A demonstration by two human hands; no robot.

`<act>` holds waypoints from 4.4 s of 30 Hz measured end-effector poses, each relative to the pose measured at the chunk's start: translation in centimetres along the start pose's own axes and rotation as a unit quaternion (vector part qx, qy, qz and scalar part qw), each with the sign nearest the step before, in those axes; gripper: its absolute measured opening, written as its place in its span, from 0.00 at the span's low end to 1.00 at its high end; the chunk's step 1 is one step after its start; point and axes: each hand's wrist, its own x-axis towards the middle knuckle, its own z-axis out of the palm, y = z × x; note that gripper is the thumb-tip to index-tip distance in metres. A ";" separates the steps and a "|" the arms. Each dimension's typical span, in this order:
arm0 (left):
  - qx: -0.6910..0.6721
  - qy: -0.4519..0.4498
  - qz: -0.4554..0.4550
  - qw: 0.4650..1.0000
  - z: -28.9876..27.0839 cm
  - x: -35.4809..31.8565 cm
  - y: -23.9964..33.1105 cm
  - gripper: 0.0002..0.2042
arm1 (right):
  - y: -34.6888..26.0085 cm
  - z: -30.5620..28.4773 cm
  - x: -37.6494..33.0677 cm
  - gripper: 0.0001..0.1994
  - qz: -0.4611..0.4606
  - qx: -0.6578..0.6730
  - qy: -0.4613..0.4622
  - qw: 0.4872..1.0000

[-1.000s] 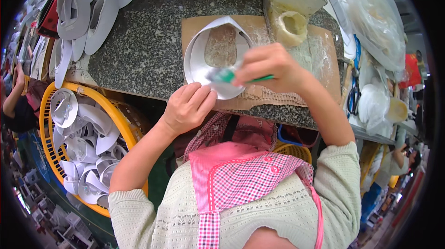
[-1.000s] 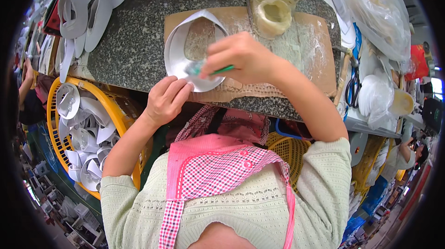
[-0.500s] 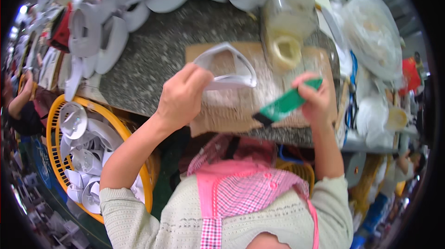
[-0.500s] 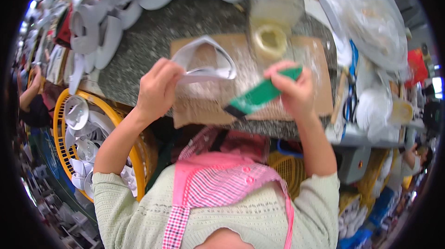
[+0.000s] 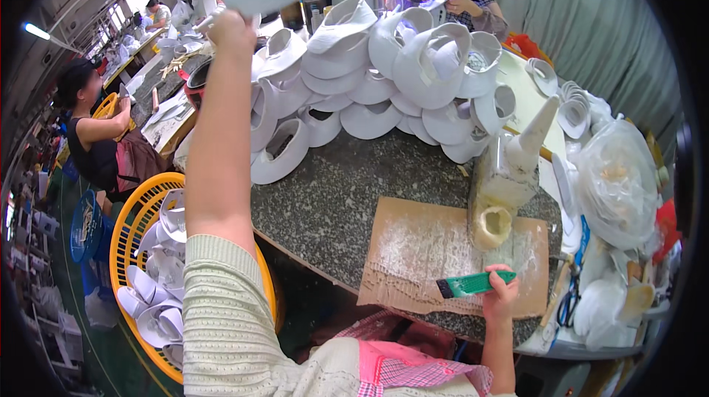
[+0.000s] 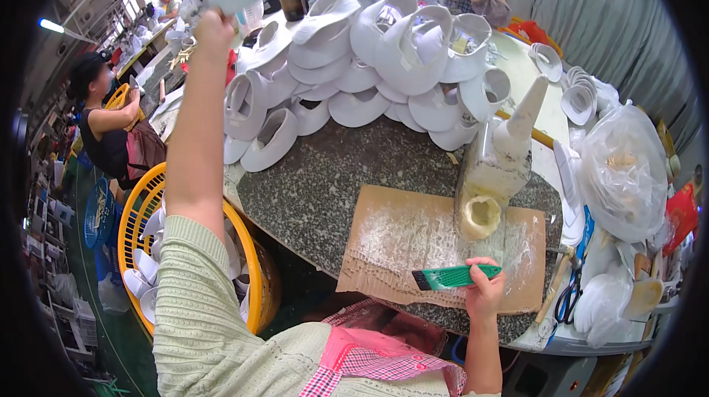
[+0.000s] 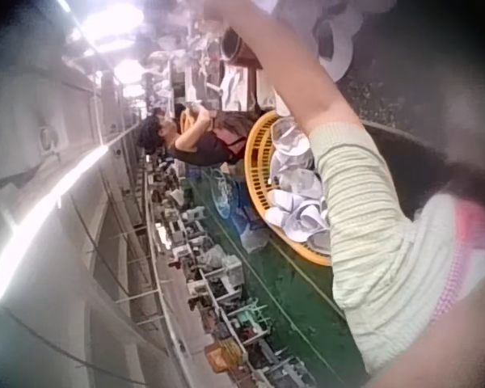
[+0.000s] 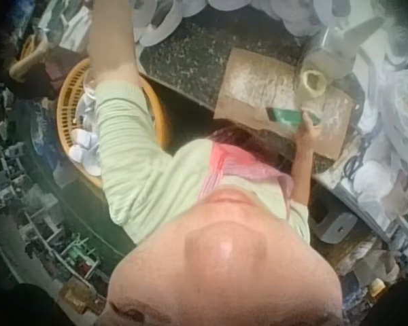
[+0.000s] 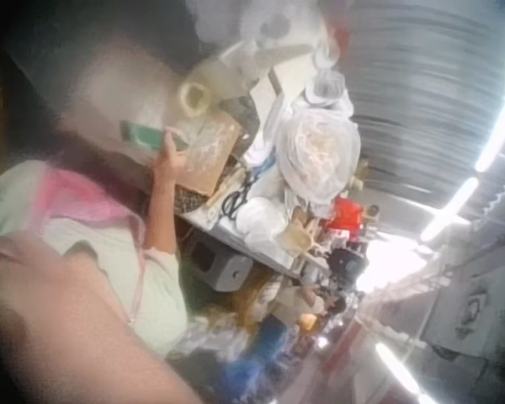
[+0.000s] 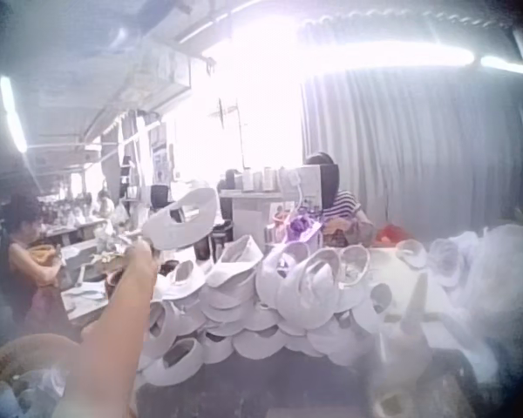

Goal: Applying glue to the inner heel area of shoe components using a green brush.

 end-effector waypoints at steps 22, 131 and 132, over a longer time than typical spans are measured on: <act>-0.468 0.144 -0.089 0.868 -5.5 -10.5 -19.3 0.22 | 1.4 -0.4 -1.0 0.08 -0.036 -0.072 -0.013 0.997; -0.207 -0.655 0.171 0.707 -0.1 -32.9 5.9 0.07 | -3.3 2.0 2.2 0.05 -0.100 -0.114 -0.141 0.978; -0.227 -0.632 0.133 0.729 -1.3 -33.0 6.0 0.08 | -3.5 1.9 2.1 0.07 -0.152 -0.117 -0.121 0.974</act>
